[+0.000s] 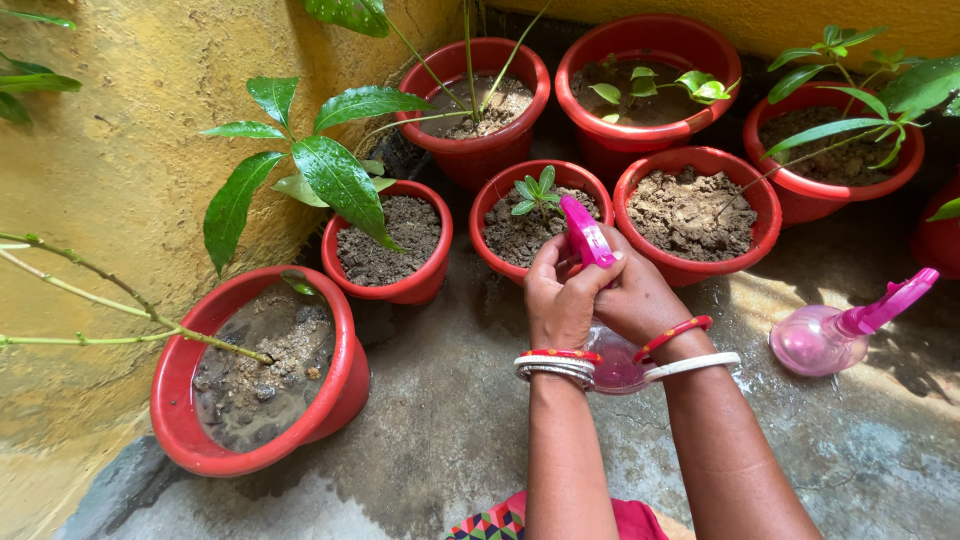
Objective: The person uses a spray bottle to apply liquid to several potted plants by pumping the trigger and aiming at the leaves.
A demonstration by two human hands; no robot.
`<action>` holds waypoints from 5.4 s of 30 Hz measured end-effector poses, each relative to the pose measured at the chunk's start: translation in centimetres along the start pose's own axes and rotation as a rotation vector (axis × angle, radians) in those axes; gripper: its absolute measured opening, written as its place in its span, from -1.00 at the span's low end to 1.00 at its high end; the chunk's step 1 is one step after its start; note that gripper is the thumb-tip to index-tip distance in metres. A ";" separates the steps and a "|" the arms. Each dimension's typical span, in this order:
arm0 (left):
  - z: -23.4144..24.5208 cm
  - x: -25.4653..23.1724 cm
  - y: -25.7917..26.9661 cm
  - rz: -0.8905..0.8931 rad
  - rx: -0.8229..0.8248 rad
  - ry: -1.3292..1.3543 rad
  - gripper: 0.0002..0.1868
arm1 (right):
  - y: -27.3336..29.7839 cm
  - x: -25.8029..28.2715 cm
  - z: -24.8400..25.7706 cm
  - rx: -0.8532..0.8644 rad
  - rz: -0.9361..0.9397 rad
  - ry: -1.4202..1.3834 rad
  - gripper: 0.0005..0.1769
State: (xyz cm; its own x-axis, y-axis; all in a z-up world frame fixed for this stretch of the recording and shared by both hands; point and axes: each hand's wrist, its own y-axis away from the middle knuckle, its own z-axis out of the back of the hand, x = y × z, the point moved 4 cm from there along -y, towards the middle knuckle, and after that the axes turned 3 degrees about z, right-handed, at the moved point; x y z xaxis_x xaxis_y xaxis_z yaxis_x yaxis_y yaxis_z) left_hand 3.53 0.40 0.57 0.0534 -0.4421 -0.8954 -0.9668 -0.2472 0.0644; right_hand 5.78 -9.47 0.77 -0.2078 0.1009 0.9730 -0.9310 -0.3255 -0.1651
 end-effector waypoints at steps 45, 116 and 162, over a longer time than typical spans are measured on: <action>-0.9 -5.1 1.7 -0.105 -0.012 -0.009 -0.40 | -0.2 4.2 -0.4 -0.029 0.167 0.019 -0.27; 3.1 -37.4 1.3 -0.224 -0.067 -0.222 -0.37 | -14.4 30.4 -12.6 0.628 0.225 0.006 -0.70; 6.4 -29.8 -4.2 0.019 -0.017 -0.420 -0.48 | -14.1 23.2 -12.3 0.587 0.103 0.196 -0.84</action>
State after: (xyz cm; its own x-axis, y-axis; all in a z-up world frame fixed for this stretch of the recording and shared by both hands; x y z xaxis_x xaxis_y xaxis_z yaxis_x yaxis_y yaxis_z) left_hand 4.40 20.16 24.15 -0.0748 -0.0578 -0.9955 -0.9621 -0.2584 0.0873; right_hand 10.40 8.99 23.73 -0.3907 0.1938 0.8999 -0.5950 -0.7991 -0.0862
